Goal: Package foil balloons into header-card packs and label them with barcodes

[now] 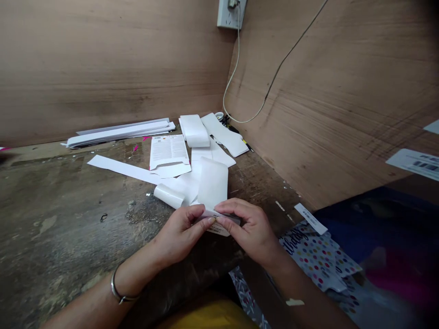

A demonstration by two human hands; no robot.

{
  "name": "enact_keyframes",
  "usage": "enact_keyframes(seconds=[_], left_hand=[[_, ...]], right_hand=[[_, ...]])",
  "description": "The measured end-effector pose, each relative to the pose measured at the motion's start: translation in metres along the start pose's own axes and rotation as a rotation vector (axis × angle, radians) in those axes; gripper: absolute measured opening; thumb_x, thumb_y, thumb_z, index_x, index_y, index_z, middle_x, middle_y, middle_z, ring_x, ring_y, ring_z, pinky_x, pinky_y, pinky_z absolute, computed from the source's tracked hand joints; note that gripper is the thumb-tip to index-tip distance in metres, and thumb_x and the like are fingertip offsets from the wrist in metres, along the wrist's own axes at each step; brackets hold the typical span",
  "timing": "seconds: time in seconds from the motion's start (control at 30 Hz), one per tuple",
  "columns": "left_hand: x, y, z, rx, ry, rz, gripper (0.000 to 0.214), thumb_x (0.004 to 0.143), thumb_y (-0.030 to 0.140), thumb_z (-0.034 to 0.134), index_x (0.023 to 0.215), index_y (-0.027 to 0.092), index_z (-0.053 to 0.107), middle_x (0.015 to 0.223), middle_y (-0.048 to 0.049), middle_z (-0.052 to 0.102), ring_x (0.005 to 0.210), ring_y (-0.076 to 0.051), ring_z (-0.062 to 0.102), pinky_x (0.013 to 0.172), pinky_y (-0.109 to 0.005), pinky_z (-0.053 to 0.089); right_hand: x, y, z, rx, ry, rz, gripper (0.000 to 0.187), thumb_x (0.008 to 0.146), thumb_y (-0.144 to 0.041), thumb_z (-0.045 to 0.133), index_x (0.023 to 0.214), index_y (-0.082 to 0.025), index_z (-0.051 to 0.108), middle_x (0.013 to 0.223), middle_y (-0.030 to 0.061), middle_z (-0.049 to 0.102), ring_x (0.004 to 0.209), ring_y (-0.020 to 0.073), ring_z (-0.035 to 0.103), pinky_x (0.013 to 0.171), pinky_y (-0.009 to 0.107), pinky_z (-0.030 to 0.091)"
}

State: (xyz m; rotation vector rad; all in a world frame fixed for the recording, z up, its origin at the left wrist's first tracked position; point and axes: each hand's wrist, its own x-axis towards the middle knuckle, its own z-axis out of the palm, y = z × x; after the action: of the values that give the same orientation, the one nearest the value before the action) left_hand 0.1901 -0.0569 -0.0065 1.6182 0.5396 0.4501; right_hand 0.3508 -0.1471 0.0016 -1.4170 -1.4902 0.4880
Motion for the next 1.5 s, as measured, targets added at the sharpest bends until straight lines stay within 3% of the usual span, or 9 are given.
enact_keyframes(seconds=[0.23,0.53,0.67,0.8,0.97,1.07,1.17,1.27,1.5], left_hand=[[0.000,-0.005,0.001,0.058,-0.033,0.002,0.023,0.086,0.032,0.052,0.079,0.013,0.063,0.073,-0.0018,0.062,0.068,-0.014,0.052,0.064,-0.024,0.043],[-0.002,-0.001,0.003,0.142,-0.047,0.056,0.022,0.088,0.026,0.050,0.073,0.014,0.060,0.064,0.0024,0.053,0.061,-0.010,0.043,0.057,-0.020,0.037],[-0.003,0.001,0.005,0.104,-0.080,0.046,0.021,0.089,0.026,0.048,0.084,0.014,0.065,0.075,-0.0007,0.062,0.068,-0.013,0.050,0.065,-0.022,0.041],[-0.002,0.000,0.005,0.061,-0.093,0.004,0.024,0.089,0.030,0.048,0.087,0.013,0.065,0.082,-0.0038,0.066,0.076,-0.016,0.055,0.073,-0.027,0.045],[-0.001,0.000,0.003,0.050,-0.065,-0.025,0.024,0.089,0.032,0.049,0.089,0.014,0.066,0.083,-0.0041,0.067,0.080,-0.018,0.058,0.075,-0.028,0.046],[-0.001,0.000,0.003,0.042,-0.052,-0.038,0.024,0.088,0.032,0.051,0.093,0.015,0.067,0.085,-0.0042,0.069,0.079,-0.018,0.059,0.075,-0.027,0.046],[-0.001,0.000,0.004,0.023,-0.053,-0.056,0.025,0.087,0.033,0.052,0.092,0.014,0.068,0.084,-0.0045,0.069,0.077,-0.018,0.059,0.073,-0.027,0.047],[-0.001,0.000,0.005,-0.023,-0.062,-0.071,0.026,0.087,0.035,0.054,0.096,0.015,0.068,0.088,-0.0044,0.071,0.081,-0.019,0.060,0.076,-0.027,0.047],[0.000,0.002,0.007,-0.059,-0.085,-0.075,0.026,0.087,0.036,0.056,0.101,0.018,0.068,0.095,-0.0035,0.072,0.088,-0.020,0.062,0.082,-0.028,0.047]], right_hand=[[-0.007,0.004,0.007,0.109,0.081,0.154,0.010,0.087,-0.024,0.061,0.082,-0.020,0.069,0.081,0.0011,0.067,0.076,0.0142,0.062,0.071,0.026,0.049],[-0.005,0.004,0.008,0.092,0.059,0.158,0.007,0.083,-0.023,0.064,0.082,-0.020,0.070,0.081,0.0014,0.070,0.077,0.0154,0.064,0.073,0.026,0.049],[-0.005,0.005,0.012,0.080,0.090,0.224,0.014,0.085,-0.028,0.062,0.078,-0.018,0.069,0.076,0.0015,0.068,0.071,0.0157,0.061,0.068,0.026,0.048],[-0.005,0.009,0.009,0.211,0.104,0.376,0.027,0.085,-0.040,0.060,0.075,-0.015,0.068,0.068,0.0008,0.065,0.062,0.0148,0.056,0.056,0.024,0.045],[-0.007,0.014,0.002,0.613,-0.112,0.450,0.061,0.092,-0.061,0.034,0.086,-0.013,0.071,0.077,0.0073,0.070,0.071,0.0203,0.063,0.062,0.031,0.051],[-0.008,0.015,0.003,0.603,-0.010,0.401,0.047,0.087,-0.056,0.051,0.106,-0.017,0.067,0.101,0.0098,0.070,0.093,0.0237,0.064,0.082,0.038,0.051],[-0.009,0.013,0.009,0.398,0.190,0.323,0.023,0.077,-0.036,0.071,0.093,-0.020,0.071,0.102,0.0076,0.070,0.095,0.0226,0.064,0.088,0.037,0.050],[-0.011,0.009,0.012,0.298,0.362,0.266,0.017,0.083,-0.035,0.064,0.083,-0.020,0.072,0.103,0.0071,0.070,0.095,0.0222,0.064,0.086,0.035,0.051],[-0.020,0.005,0.003,0.436,0.047,0.342,0.054,0.096,-0.052,0.030,0.109,-0.016,0.068,0.105,0.0075,0.069,0.100,0.0257,0.063,0.084,0.037,0.052]])
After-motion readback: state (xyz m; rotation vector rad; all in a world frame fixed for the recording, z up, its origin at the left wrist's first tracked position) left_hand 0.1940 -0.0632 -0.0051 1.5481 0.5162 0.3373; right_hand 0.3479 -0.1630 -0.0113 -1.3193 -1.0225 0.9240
